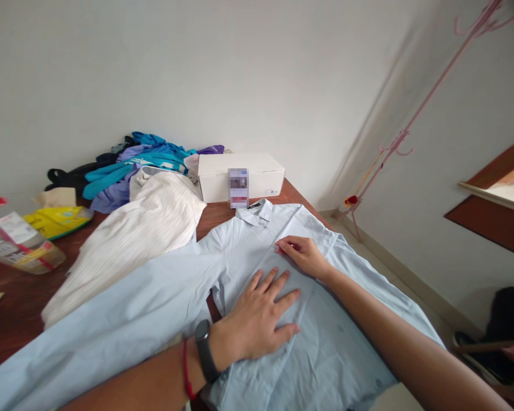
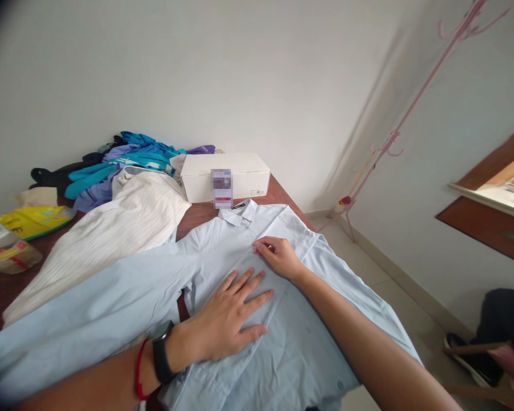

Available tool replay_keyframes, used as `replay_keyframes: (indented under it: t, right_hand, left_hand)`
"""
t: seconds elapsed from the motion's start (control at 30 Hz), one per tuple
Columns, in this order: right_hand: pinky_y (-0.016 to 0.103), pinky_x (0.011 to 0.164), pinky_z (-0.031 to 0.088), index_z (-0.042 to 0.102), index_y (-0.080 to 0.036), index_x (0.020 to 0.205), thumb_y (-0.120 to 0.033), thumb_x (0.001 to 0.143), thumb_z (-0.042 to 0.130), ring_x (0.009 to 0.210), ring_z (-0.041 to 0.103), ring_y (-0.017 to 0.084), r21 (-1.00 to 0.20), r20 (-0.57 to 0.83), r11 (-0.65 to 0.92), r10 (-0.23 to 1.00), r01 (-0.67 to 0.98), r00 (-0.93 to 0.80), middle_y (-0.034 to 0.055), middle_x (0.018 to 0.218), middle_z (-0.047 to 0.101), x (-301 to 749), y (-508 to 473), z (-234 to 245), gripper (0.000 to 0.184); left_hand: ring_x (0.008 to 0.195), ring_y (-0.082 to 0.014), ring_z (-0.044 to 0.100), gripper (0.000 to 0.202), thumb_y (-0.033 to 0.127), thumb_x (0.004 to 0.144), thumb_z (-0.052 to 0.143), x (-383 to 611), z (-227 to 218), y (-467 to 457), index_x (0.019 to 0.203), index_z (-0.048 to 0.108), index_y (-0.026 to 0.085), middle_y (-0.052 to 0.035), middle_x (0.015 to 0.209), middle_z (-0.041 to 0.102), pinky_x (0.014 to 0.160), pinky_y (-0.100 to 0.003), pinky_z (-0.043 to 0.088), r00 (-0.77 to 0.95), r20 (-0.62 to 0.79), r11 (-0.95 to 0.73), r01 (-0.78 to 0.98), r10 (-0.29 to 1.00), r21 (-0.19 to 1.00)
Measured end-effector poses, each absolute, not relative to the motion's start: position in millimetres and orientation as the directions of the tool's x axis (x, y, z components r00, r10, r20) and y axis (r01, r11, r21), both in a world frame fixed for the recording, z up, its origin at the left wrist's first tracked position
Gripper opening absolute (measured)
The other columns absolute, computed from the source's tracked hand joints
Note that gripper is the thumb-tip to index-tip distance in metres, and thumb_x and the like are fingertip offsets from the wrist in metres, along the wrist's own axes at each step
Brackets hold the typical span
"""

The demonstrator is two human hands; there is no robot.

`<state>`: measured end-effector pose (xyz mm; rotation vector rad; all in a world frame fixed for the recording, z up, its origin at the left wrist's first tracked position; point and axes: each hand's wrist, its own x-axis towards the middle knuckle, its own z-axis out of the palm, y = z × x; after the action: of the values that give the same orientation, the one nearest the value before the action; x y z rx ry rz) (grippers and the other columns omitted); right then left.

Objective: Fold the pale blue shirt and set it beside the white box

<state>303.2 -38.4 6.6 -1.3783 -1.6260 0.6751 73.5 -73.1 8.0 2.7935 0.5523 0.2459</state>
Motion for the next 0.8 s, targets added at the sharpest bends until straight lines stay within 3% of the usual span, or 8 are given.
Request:
replay_keyframes:
  t: [0.8]
  right_hand:
    - [0.034,0.073,0.057,0.076,-0.020,0.094,-0.051,0.097,0.056,0.079,0.072,0.024,-0.832,0.267,0.239,0.964,0.500,-0.018,0.0061,0.085,0.078,305.6,-37.4,5.6,0.037]
  left_hand:
    - [0.156,-0.0345,0.023,0.065,0.062,0.101,0.045,72.8,7.3,-73.2,0.158,0.039,0.031,-0.0099,0.168,0.030,0.125,-0.057,0.020,0.913,0.117,-0.888,0.340,0.391,0.309]
